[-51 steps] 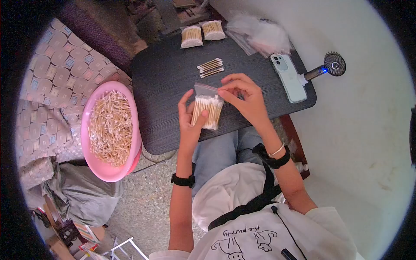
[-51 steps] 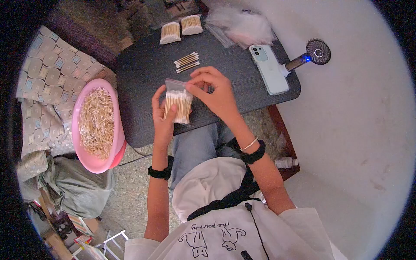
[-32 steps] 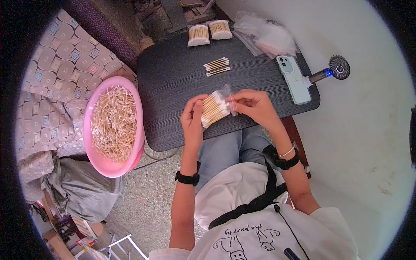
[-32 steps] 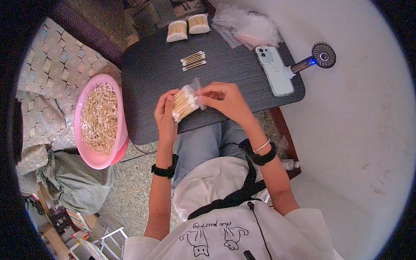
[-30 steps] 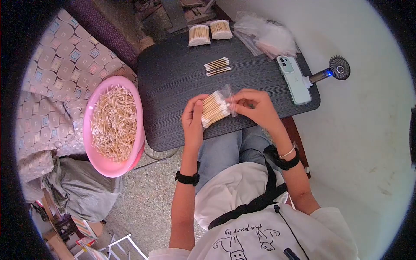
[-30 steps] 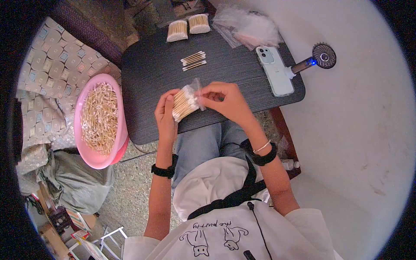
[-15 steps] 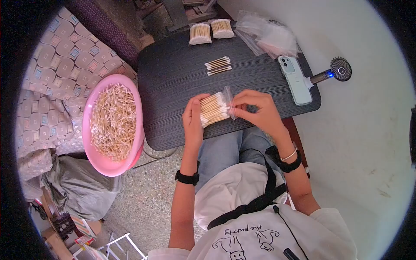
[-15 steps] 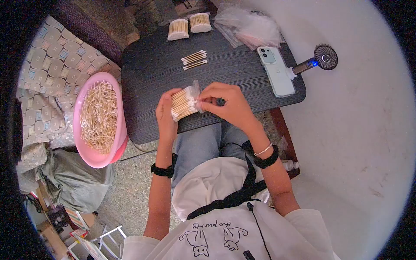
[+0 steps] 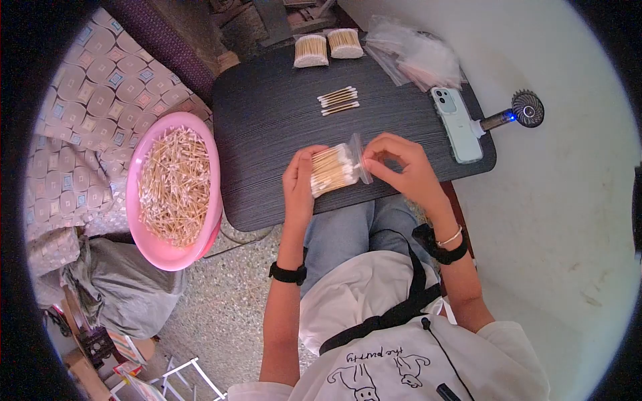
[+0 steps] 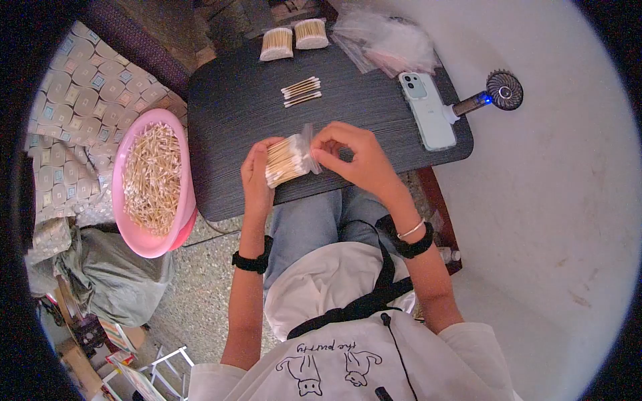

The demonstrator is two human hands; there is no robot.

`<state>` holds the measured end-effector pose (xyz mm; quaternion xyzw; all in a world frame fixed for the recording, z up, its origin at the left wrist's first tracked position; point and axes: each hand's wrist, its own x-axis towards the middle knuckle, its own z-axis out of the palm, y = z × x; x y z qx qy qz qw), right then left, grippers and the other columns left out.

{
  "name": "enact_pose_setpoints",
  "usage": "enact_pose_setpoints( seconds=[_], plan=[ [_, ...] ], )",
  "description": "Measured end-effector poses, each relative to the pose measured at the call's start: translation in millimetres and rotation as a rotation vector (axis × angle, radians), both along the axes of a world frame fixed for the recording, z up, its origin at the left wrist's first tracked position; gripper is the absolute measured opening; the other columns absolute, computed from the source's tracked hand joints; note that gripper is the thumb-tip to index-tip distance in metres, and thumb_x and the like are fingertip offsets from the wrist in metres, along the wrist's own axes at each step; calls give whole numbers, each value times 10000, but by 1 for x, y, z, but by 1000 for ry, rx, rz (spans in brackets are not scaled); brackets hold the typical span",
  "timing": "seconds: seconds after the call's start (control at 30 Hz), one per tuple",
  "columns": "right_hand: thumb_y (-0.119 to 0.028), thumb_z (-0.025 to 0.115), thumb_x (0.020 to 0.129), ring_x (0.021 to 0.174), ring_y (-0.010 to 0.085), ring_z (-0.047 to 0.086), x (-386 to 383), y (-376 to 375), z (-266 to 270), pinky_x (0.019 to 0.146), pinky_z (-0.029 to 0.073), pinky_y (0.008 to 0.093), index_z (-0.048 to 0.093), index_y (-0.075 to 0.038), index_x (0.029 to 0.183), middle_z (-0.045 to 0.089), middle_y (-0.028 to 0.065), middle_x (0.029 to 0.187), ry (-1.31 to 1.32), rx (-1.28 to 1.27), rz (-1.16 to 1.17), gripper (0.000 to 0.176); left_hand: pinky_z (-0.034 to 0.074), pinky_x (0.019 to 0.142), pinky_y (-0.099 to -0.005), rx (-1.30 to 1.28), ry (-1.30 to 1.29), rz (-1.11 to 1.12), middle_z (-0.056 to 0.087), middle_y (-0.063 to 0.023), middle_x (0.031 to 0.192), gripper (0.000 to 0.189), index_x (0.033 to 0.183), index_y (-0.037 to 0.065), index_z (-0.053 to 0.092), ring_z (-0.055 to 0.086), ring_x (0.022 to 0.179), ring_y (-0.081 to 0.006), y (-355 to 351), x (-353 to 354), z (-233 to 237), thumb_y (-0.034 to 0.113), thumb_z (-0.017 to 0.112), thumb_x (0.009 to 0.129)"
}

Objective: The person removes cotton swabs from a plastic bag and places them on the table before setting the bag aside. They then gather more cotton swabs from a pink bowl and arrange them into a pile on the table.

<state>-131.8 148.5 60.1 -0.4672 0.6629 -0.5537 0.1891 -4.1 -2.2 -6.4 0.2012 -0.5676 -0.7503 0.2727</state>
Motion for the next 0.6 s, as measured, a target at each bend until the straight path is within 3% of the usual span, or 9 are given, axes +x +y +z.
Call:
enact_pose_setpoints(
  seconds=[0.27,0.47,0.6],
  plan=[
    [-41,609,855,708,100,579,-2,-1,0,658,477,234,625,43,958,633,67,802,-487,132,87,134,446,785,-232,-38,-1,26,622,-63,935,321,1010,-16,604,557,852,-96,2,-1,-1,230,399,984],
    [-42,586,862,738,106,613,-4,-1,-2,660,502,237,620,45,967,648,72,818,-692,90,123,140,441,781,-233,-18,21,40,617,-62,941,307,1006,-13,603,552,849,-95,3,-1,1,219,403,983],
    [-21,626,817,735,108,615,-2,0,-10,658,506,235,621,38,930,648,74,813,-618,106,76,127,440,782,-238,-153,-21,55,618,-65,951,311,994,-12,608,552,854,-99,3,-1,-1,220,401,983]
  ],
)
